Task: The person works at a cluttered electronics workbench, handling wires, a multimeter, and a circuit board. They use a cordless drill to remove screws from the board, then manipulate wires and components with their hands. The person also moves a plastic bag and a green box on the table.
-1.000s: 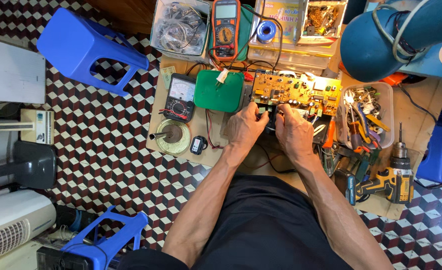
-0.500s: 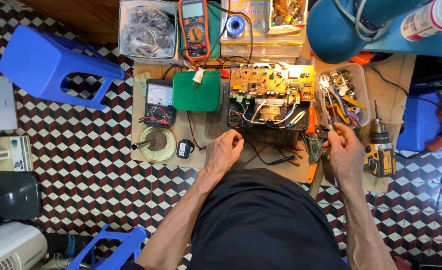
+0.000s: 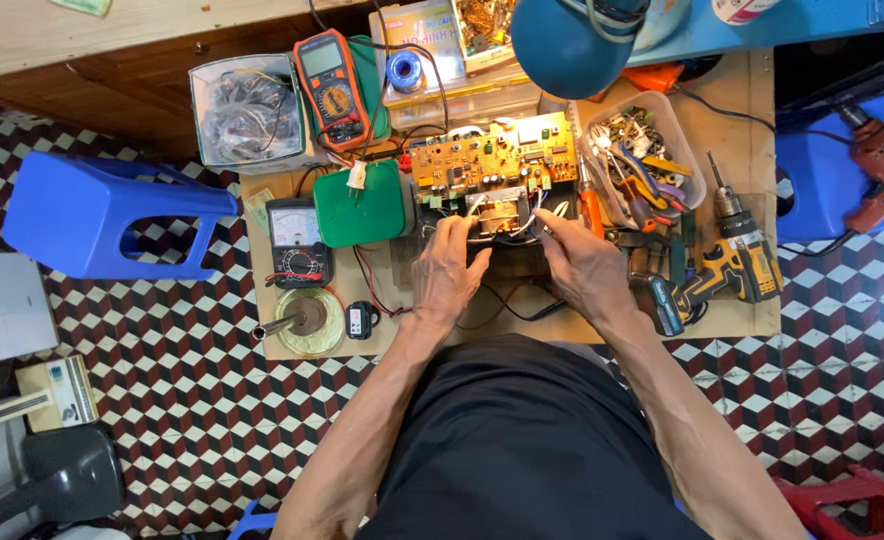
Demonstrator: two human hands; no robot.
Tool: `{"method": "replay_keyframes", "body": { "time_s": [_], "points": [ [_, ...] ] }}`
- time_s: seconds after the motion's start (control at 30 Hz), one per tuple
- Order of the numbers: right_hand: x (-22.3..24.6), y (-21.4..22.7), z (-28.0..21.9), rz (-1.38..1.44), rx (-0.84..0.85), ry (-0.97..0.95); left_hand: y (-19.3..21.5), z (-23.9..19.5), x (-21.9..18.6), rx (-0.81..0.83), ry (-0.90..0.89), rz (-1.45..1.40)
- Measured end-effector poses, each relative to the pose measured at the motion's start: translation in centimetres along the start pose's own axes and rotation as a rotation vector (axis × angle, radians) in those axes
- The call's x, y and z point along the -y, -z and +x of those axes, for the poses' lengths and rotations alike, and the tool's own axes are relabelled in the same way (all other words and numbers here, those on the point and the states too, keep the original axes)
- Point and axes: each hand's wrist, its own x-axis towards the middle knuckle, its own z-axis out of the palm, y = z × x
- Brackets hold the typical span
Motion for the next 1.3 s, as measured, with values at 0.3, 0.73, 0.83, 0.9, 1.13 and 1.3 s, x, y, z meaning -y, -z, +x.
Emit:
{"method": "replay_keyframes", "body": {
  "time_s": [0.3,0.73,0.83,0.9,1.13,1.3],
  "points": [
    [-1.6,-0.3,1.0,-0.19,0.113,0.129,-0.8,-1.0,1.4,0.016,0.125,-0.026],
    [0.7,-0.6,0.8,-0.045,0.159,0.009,-0.8,-1.2,1.2,-0.052,0.194,-0.124],
    [1.4,-1.1,1.0,-0.073,0.185,0.005,-0.7,-1.2,1.1,-0.003,0.258,-0.172],
    [1.9,-1.6,1.1,-0.096,0.172,0.056,-0.5,-1.1,1.1,-0.001,0.251,-0.168],
    [2.3,-1.2,0.8,-0.034,0.198,-0.127,-0.6,-0.6,1.5,0.034,0.287,-0.194],
    [0.8,0.3,0.4,0.249,-0.038,-0.39,-0.6,-0.2,1.7,-0.056,0.278,-0.282]
  ]
}}
